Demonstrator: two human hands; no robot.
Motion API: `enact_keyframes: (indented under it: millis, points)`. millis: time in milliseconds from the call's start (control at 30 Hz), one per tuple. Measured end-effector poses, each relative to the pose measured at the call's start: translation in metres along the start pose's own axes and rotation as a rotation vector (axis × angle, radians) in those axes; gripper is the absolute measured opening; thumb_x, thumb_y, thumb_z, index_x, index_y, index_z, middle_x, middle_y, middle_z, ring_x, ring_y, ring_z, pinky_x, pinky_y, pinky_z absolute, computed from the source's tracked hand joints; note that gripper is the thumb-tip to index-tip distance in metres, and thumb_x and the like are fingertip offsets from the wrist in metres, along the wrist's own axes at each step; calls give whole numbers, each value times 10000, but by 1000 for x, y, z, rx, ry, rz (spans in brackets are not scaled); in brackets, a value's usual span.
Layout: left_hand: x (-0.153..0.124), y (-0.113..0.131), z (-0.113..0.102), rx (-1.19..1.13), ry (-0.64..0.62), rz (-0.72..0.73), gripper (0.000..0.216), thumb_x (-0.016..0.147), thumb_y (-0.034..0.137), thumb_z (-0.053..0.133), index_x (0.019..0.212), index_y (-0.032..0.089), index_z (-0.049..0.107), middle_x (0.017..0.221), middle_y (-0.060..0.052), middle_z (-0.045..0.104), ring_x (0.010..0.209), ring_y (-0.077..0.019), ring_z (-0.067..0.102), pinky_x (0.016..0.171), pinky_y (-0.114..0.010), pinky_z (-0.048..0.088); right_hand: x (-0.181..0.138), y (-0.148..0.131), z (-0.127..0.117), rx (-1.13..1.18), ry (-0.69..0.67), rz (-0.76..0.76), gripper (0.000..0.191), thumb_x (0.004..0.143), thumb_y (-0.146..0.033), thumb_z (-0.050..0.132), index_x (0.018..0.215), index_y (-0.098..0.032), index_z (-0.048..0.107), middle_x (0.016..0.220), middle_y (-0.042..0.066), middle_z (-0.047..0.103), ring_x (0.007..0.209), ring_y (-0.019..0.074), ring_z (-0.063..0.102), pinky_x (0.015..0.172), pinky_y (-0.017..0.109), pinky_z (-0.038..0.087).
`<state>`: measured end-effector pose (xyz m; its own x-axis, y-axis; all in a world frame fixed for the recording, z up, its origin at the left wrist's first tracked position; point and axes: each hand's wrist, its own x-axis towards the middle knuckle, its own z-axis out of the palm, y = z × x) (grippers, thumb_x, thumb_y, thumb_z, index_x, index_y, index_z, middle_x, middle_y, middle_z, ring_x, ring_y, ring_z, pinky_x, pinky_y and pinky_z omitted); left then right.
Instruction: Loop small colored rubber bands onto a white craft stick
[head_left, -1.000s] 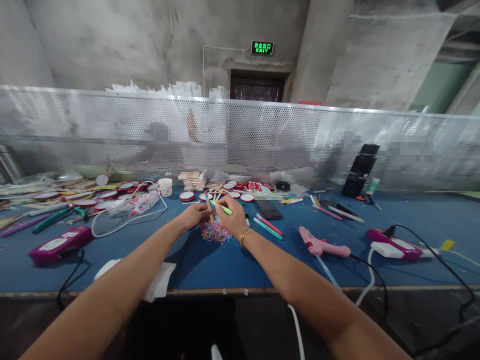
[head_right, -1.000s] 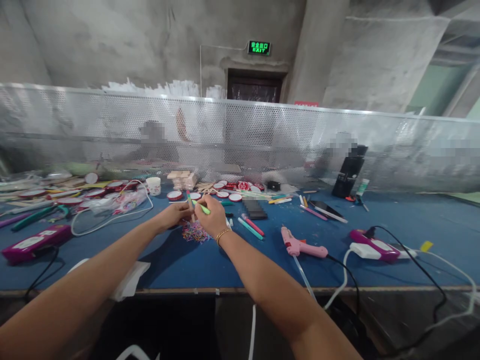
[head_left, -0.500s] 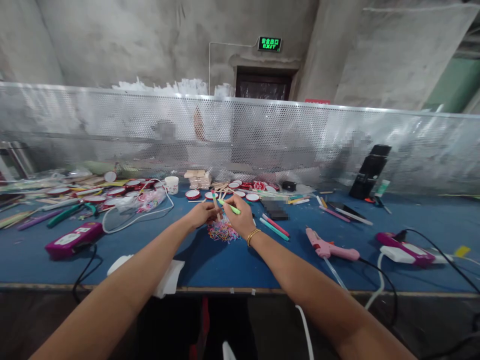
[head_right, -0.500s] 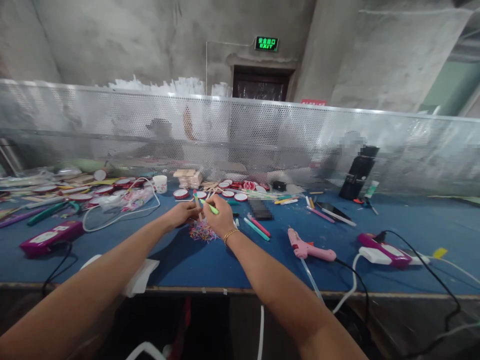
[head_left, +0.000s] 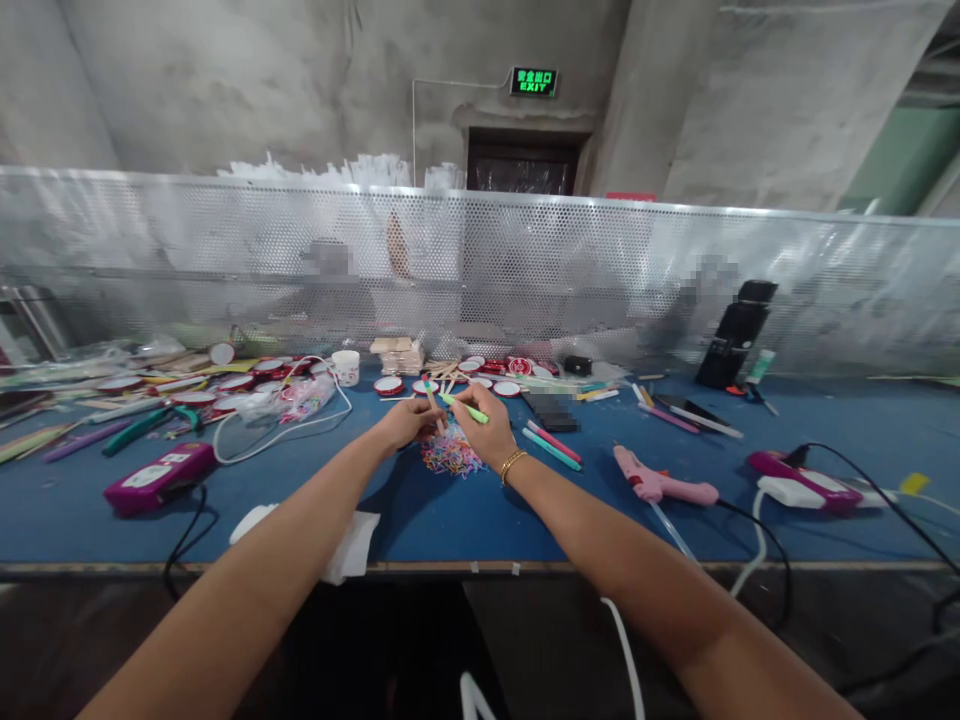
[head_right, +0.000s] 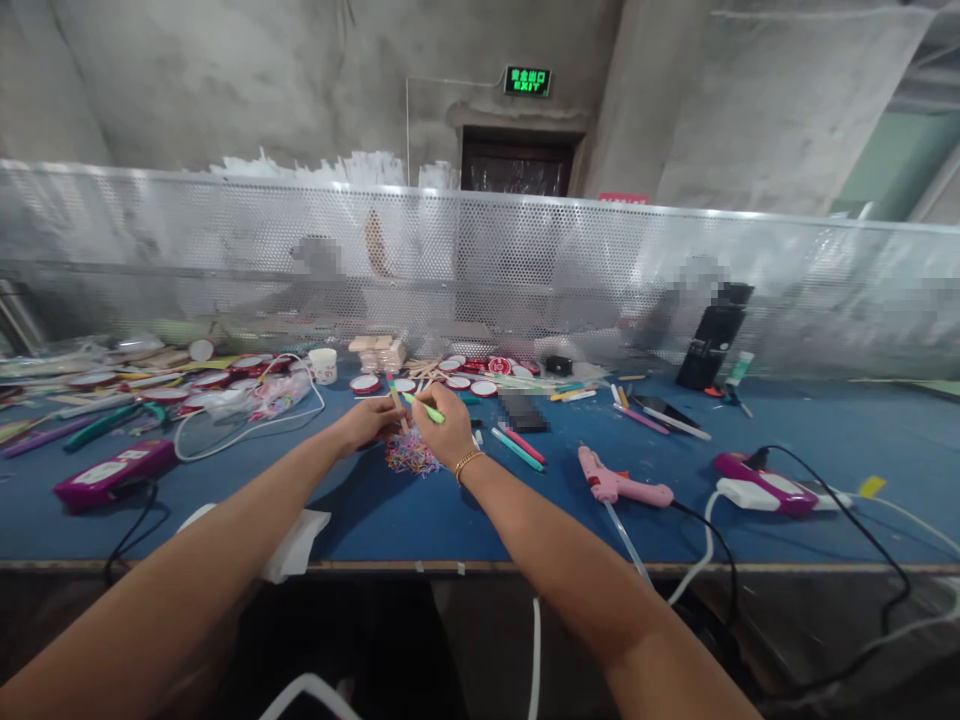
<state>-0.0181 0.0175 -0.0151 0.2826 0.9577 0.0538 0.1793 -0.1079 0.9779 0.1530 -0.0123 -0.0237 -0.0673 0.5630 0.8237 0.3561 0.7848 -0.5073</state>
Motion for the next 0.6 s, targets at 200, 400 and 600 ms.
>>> enact_keyframes:
  millis: [200,400,600]
  points:
    - [-1,1,2,27,-11,12,407,606,489,761,785,144,639,723,-36,676,595,-110,600,502,-192,384,0,0,0,-3,-3,3,105,844,-268,490,794,-196,548,722,-3,568,691,129,521,670,252,411]
    - [-3,3,3,49,-16,14,427,589,492,769,807,146,649,711,-32,670,587,-111,593,510,-201,389,0,-1,-2,-10,-15,10,103,843,-266,490,792,-198,549,709,-9,558,672,127,515,667,256,404]
    - [-4,4,3,54,2,41,464,565,502,780,830,141,657,715,-39,679,598,-125,604,516,-210,389,0,-3,-3,-17,-11,-6,110,844,-269,485,783,-199,543,707,-9,557,663,126,514,662,257,401]
